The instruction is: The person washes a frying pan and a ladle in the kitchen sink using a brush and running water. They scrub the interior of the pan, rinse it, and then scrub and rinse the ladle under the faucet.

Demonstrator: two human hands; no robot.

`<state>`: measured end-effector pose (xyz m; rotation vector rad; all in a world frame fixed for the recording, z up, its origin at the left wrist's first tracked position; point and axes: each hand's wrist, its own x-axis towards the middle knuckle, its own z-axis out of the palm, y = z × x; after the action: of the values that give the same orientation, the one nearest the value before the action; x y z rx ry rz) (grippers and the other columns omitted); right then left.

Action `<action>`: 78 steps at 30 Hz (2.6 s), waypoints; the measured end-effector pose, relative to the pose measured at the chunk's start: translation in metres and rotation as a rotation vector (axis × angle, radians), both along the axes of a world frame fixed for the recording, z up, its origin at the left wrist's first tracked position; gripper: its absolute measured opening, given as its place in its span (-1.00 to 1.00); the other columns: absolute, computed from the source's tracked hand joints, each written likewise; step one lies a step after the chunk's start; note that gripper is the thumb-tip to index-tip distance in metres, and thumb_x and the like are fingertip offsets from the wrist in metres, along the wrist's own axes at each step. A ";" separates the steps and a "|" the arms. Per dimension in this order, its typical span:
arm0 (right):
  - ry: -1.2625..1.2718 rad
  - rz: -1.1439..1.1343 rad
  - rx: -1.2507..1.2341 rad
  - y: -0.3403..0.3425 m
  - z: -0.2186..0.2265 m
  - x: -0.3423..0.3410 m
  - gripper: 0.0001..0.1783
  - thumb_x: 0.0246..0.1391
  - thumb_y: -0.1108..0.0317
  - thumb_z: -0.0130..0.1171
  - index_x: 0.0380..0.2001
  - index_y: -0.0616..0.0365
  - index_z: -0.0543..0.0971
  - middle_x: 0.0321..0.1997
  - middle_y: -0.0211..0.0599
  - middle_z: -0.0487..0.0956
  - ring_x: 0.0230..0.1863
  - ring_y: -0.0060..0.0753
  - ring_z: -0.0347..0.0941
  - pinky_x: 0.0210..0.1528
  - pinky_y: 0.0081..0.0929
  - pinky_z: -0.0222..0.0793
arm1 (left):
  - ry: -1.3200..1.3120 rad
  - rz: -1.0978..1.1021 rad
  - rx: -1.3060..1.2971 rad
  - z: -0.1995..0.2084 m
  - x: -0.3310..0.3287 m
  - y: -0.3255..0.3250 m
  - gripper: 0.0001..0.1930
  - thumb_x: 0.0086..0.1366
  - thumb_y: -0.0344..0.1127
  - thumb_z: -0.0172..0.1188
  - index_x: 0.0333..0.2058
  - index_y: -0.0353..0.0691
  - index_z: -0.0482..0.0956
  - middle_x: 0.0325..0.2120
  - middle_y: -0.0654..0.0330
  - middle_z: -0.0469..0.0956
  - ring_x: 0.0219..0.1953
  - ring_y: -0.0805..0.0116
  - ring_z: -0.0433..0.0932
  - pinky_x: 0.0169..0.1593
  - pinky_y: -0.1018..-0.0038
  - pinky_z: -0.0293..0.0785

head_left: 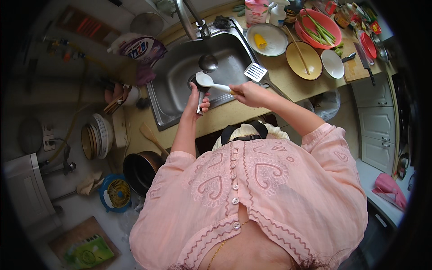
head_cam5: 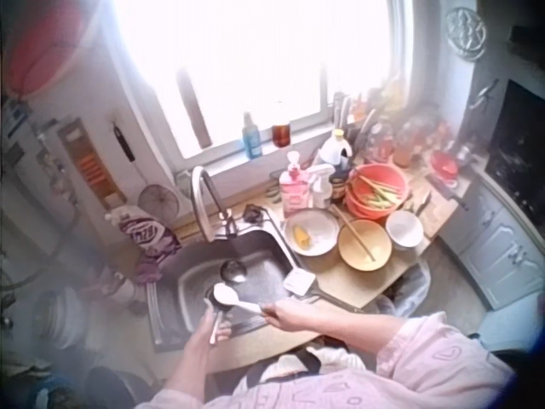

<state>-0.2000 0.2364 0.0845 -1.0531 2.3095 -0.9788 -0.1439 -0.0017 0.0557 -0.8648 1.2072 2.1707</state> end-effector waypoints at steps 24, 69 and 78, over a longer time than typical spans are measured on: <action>0.360 -0.192 0.380 -0.035 -0.026 -0.027 -0.62 0.03 0.43 -0.13 -0.03 0.15 0.36 -0.49 -0.18 0.54 -0.44 -0.14 0.51 -0.49 -0.23 0.40 | -0.036 0.084 0.164 -0.005 0.028 0.017 -0.71 0.36 -0.13 -0.27 -0.29 -0.26 0.24 -0.72 0.35 0.16 -0.83 0.66 0.05 -0.79 0.67 0.02; 0.087 -0.033 0.180 -0.021 -0.014 0.002 -0.70 0.16 0.26 -0.23 -0.20 0.16 0.44 -0.49 -0.04 0.52 -0.42 0.08 0.45 -0.39 -0.07 0.36 | 0.060 -0.457 -1.800 0.019 0.015 0.013 -0.81 0.12 -0.26 0.11 -0.33 -0.22 0.51 -0.35 0.07 0.55 -0.23 0.06 0.51 -0.17 0.24 0.40; 0.019 -0.089 0.137 -0.017 -0.020 -0.013 -0.74 0.08 0.27 -0.12 -0.24 0.14 0.48 -0.43 0.02 0.52 -0.39 0.08 0.45 -0.32 -0.06 0.35 | 0.117 -0.465 -1.710 0.014 0.008 0.006 -0.80 0.09 -0.24 0.14 -0.32 -0.18 0.52 -0.35 0.06 0.55 -0.23 0.06 0.51 -0.16 0.23 0.41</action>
<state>-0.2133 0.2193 0.0646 -0.9158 2.4193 -0.8323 -0.1355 0.0042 0.0700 -0.7827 2.8855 0.4141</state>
